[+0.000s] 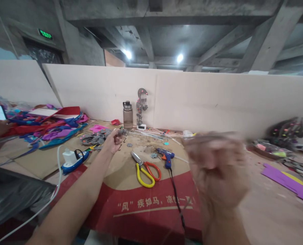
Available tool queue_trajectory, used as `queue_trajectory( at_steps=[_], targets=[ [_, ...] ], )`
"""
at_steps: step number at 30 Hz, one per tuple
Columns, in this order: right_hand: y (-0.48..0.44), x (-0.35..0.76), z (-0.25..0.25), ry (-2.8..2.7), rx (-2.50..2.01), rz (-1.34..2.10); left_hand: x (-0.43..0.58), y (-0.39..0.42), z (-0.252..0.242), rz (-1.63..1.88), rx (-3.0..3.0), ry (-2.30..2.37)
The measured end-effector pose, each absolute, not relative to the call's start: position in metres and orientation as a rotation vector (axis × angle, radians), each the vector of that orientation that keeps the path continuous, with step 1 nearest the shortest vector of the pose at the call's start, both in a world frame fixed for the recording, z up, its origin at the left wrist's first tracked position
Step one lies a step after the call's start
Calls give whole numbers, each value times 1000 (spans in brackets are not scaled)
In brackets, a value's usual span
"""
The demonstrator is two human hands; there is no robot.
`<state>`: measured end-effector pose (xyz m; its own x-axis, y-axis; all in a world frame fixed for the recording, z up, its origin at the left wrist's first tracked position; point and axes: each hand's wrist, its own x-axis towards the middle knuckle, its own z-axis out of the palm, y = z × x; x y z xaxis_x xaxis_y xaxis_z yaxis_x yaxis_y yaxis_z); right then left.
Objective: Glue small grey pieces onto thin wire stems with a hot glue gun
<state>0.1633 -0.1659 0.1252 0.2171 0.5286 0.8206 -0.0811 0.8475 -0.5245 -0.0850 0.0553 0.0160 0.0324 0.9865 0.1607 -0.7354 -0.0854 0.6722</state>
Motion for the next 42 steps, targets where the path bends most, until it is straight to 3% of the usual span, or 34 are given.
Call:
queue_trajectory(
  at_steps=[4, 8, 15, 20, 28, 31, 33, 37, 42],
  targets=[
    [-139, 152, 94, -2236, -841, 933, -79, 43, 20, 1458, 834, 438],
    [-97, 126, 59, -1686, -1109, 870, -70, 29, 23, 1422, 1011, 426],
    [-65, 87, 32, -1134, -886, 1461, -61, 18, 19, 1314, 1358, 513],
    [-71, 99, 41, -1070, -792, 1226, -65, 25, 21, 1403, 1209, 494],
    [-151, 147, 126, -978, -264, 430, -86, 54, 20, 1578, 665, 449],
    [-173, 159, 134, -942, -206, 328, -88, 58, 19, 1600, 568, 481],
    [-174, 164, 127, -1097, -310, 390, -86, 56, 19, 1594, 577, 464],
    [-146, 156, 95, -2112, -829, 927, -77, 41, 21, 1497, 772, 392],
    [-94, 114, 50, -1554, -1129, 920, -63, 20, 21, 1360, 1114, 356]
  ],
)
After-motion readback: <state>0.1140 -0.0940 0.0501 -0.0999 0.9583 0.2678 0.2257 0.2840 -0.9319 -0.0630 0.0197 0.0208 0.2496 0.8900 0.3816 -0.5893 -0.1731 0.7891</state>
